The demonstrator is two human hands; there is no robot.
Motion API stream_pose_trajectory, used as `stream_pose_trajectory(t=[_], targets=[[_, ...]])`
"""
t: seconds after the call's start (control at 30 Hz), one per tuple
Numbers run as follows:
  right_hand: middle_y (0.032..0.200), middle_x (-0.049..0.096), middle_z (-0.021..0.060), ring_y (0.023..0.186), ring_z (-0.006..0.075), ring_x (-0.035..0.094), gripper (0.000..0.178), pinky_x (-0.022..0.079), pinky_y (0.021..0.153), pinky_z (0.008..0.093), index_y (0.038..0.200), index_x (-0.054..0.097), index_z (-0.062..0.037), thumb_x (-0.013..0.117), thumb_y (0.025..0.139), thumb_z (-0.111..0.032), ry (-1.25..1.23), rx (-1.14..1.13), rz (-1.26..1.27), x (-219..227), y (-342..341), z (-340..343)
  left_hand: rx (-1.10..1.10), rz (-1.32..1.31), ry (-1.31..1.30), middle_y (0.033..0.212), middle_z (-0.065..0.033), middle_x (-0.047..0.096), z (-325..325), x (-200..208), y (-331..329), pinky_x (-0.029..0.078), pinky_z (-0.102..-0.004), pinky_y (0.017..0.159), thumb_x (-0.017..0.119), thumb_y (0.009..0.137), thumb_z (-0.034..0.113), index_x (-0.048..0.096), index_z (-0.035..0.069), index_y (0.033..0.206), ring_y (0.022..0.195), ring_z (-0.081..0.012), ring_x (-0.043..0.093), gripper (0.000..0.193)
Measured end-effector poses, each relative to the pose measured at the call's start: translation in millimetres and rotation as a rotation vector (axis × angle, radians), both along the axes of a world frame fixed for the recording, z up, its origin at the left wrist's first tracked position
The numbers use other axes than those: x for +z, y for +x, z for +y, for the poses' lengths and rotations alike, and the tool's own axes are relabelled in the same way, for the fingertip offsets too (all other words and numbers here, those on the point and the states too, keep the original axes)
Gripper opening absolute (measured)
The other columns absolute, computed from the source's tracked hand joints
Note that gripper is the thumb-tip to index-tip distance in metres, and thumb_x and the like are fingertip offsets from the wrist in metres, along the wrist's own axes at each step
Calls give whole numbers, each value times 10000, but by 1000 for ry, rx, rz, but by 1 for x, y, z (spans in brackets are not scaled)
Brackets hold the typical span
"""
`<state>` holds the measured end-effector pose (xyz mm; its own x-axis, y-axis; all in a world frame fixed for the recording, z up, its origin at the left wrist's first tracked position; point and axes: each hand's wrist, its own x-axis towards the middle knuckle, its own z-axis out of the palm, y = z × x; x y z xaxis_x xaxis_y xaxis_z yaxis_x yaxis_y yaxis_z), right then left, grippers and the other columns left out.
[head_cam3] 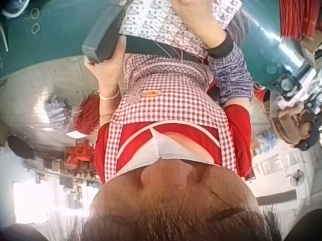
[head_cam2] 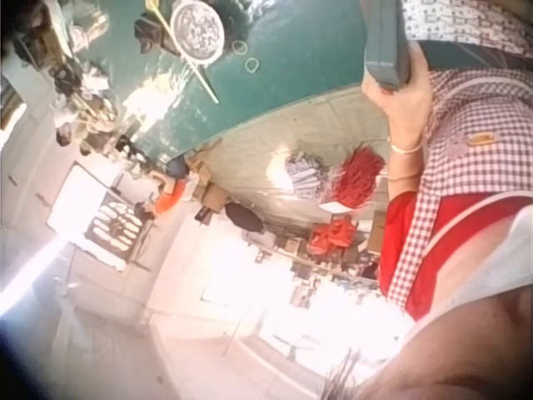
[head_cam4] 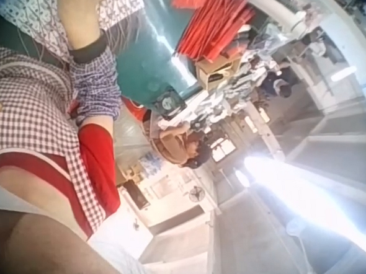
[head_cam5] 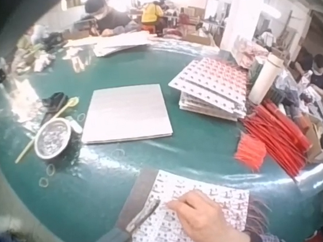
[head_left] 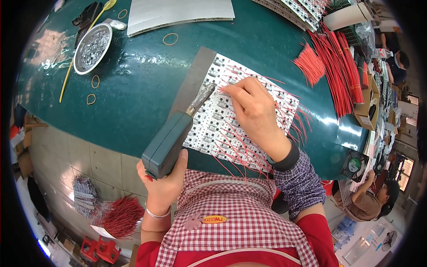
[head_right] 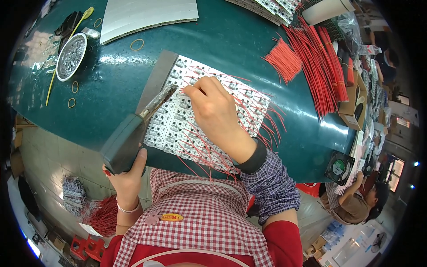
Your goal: The person solders red wires to an LED circuit board using a soldering iron gun.
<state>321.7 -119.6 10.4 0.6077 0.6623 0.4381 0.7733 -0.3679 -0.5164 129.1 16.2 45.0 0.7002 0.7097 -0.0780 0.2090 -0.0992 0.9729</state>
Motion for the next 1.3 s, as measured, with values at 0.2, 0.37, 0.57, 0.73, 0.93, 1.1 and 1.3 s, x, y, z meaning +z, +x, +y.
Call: stream_pose_trajectory(t=[0.2,0.37,0.57,0.73,0.93,1.1,1.3], targets=[[811,592,74,743,250,605,207,490,627,373,953,704,-48,698,776,59,-51,-1,-37,2,-1,1,-32,20,82,798,-42,678,2,0,0,465,-260,615,793,775,17,681,-16,902,677,-93,594,173],[805,580,73,745,248,600,208,490,629,376,947,699,-45,696,770,64,-80,0,-65,4,-2,2,-66,26,42,801,-46,681,5,1,0,465,-264,607,781,778,14,679,-16,895,673,-93,595,159],[799,563,73,752,249,592,212,491,631,380,938,694,-40,687,757,70,-117,4,-86,7,-3,3,-91,27,97,837,-59,700,8,2,0,490,-259,625,788,778,21,689,-21,924,692,-105,620,182],[802,563,76,755,251,595,203,494,633,379,930,692,-37,690,754,64,-129,1,-92,7,-3,3,49,39,22,875,-57,712,4,-2,-13,512,-266,656,796,786,21,698,-35,962,736,-117,647,209],[810,571,81,762,252,603,188,500,637,377,926,697,-34,695,760,55,-116,-8,-84,9,-3,0,70,78,-72,935,-72,722,5,3,-16,532,-269,691,799,788,15,697,-45,1019,773,-119,659,259],[832,602,89,764,254,617,239,503,642,352,969,715,-33,696,756,74,-243,-109,-69,47,-16,-31,71,100,-33,950,-78,727,8,2,-21,533,-269,697,806,783,22,697,-46,1035,781,-118,660,283],[792,585,80,719,246,595,228,476,593,365,936,702,-24,697,728,71,-33,-109,-81,65,-24,-29,93,73,-72,917,-70,723,6,4,-16,527,-267,681,808,778,23,701,-40,1002,760,-110,650,256]])
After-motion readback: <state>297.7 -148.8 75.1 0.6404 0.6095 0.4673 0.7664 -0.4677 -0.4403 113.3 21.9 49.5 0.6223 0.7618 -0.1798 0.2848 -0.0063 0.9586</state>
